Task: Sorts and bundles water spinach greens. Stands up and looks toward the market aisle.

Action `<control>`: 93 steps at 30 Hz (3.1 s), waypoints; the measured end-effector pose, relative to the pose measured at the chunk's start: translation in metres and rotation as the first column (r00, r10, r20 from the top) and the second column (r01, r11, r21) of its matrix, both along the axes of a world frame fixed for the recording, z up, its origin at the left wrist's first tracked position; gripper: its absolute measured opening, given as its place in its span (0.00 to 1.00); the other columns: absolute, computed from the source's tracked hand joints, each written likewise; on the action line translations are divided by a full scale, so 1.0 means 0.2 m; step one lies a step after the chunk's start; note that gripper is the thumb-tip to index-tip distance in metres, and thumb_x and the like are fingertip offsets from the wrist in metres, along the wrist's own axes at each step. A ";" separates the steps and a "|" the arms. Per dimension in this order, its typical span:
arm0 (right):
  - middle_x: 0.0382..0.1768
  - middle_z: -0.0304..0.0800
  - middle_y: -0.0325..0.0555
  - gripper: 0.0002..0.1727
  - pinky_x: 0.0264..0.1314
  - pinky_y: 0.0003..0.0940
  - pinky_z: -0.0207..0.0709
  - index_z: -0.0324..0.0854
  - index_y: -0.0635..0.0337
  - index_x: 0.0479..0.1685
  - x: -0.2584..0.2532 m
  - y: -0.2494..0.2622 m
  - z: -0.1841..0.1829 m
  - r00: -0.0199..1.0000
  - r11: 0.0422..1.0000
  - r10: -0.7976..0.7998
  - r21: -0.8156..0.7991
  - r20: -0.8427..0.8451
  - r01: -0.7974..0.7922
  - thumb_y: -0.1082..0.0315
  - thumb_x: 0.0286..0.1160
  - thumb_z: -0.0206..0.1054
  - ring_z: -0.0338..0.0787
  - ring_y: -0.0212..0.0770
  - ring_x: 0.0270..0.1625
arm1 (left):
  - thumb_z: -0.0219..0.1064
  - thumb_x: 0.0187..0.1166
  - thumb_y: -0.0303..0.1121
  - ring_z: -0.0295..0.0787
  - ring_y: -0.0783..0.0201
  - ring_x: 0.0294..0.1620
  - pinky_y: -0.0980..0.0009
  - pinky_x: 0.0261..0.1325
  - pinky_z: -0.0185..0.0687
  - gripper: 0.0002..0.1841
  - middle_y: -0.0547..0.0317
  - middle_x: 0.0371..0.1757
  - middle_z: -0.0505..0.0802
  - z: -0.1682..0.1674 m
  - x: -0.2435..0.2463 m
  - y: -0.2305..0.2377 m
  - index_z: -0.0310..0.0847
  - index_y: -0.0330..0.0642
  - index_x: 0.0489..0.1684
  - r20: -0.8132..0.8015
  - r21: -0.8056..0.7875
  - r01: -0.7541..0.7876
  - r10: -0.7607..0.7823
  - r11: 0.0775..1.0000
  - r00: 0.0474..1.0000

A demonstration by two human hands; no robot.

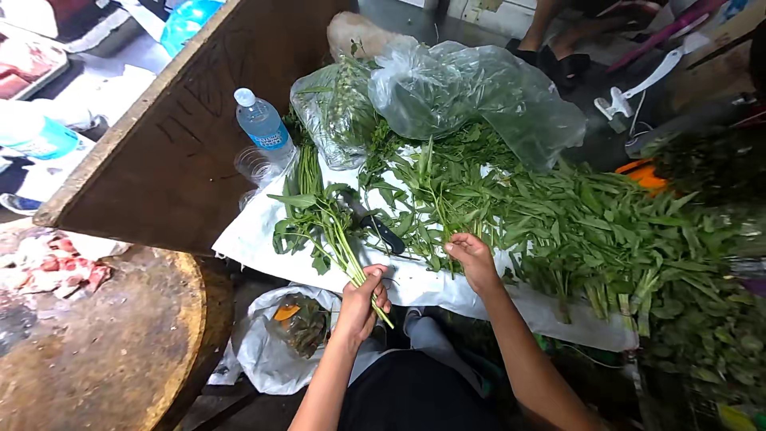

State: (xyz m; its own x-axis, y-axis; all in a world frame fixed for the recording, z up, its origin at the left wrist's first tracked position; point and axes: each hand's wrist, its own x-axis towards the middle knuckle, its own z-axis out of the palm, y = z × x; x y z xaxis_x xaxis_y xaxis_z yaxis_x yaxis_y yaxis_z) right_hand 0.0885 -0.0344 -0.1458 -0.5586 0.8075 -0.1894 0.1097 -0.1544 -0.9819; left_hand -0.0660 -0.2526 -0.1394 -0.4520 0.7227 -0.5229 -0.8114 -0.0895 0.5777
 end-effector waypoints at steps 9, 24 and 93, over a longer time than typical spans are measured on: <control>0.53 0.90 0.53 0.11 0.55 0.33 0.88 0.87 0.68 0.49 0.01 -0.03 -0.04 0.994 0.989 -0.037 0.146 0.105 0.022 0.74 0.69 0.75 0.91 0.39 0.52 | 0.53 0.91 0.29 0.75 0.69 0.12 0.72 0.19 0.82 0.11 0.63 0.16 0.77 0.01 0.03 0.02 0.81 0.34 0.53 -0.010 0.003 -0.001 0.001 1.000 1.000; 0.30 0.79 0.39 0.11 0.15 0.16 0.67 0.73 0.62 0.62 -0.08 -0.08 0.21 0.971 0.877 0.039 -0.457 -0.237 -0.147 0.68 0.92 0.51 0.71 0.25 0.16 | 0.53 0.92 0.31 0.70 0.72 0.10 0.77 0.13 0.73 0.12 0.65 0.17 0.75 0.01 0.08 0.03 0.81 0.35 0.55 -0.002 -0.019 0.034 -0.034 0.999 0.999; 0.51 0.90 0.50 0.12 0.48 0.31 0.85 0.88 0.68 0.56 0.36 0.79 0.07 0.960 0.964 0.077 0.224 0.271 -0.141 0.70 0.81 0.66 0.89 0.36 0.45 | 0.56 0.91 0.34 0.66 0.74 0.07 0.78 0.11 0.68 0.11 0.68 0.12 0.71 0.05 0.50 0.73 0.80 0.37 0.47 -0.027 -0.037 -0.077 0.076 0.996 0.997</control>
State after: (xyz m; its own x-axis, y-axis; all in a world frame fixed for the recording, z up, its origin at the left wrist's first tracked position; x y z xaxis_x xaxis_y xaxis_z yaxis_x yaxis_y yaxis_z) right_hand 0.1599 0.1229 -0.1328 -0.6038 0.7834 -0.1473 0.3662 0.1085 -0.9242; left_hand 0.0341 -0.1060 -0.1285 -0.5191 0.6653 -0.5366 -0.7878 -0.1288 0.6024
